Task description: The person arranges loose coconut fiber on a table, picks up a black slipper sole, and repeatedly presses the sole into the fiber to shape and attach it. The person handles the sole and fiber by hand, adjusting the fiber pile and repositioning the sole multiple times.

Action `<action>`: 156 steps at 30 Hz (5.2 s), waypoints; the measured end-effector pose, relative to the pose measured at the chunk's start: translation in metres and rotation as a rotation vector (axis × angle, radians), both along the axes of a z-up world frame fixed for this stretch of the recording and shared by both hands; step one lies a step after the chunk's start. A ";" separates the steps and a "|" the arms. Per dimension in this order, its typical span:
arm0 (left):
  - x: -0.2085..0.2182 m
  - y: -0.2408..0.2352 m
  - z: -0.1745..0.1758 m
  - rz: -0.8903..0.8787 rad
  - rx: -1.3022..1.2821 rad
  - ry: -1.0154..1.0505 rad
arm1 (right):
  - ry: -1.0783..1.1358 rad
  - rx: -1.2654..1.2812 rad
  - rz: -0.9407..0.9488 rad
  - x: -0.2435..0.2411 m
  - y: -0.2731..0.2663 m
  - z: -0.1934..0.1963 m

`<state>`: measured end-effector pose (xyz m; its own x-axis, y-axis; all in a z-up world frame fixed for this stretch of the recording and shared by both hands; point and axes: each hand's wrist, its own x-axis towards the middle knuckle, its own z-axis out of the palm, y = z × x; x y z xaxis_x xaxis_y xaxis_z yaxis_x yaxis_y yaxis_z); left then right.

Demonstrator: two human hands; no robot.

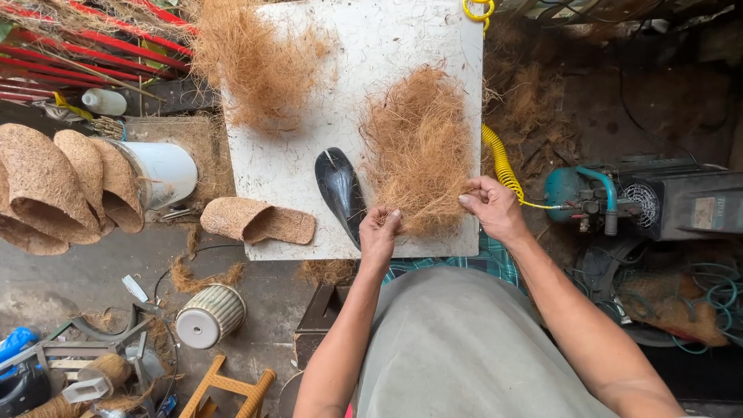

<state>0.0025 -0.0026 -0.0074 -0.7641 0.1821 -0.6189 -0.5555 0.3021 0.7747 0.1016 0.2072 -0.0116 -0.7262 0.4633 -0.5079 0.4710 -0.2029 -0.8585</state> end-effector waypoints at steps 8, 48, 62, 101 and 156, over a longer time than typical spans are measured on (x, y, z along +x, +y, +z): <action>0.004 0.018 -0.024 -0.400 -0.016 0.009 | -0.105 0.279 0.182 0.007 -0.037 -0.042; -0.024 0.075 -0.099 -0.875 -0.491 0.878 | -0.095 0.331 -0.123 -0.048 0.016 -0.063; -0.047 0.060 -0.133 -0.300 -0.401 0.959 | -0.265 0.281 -0.010 -0.086 0.028 -0.118; -0.178 0.008 -0.024 -0.108 -0.011 0.499 | 0.069 0.848 -0.124 -0.149 0.095 -0.064; -0.086 0.055 -0.037 -0.413 -0.150 0.090 | -0.348 0.311 0.233 -0.096 -0.056 -0.049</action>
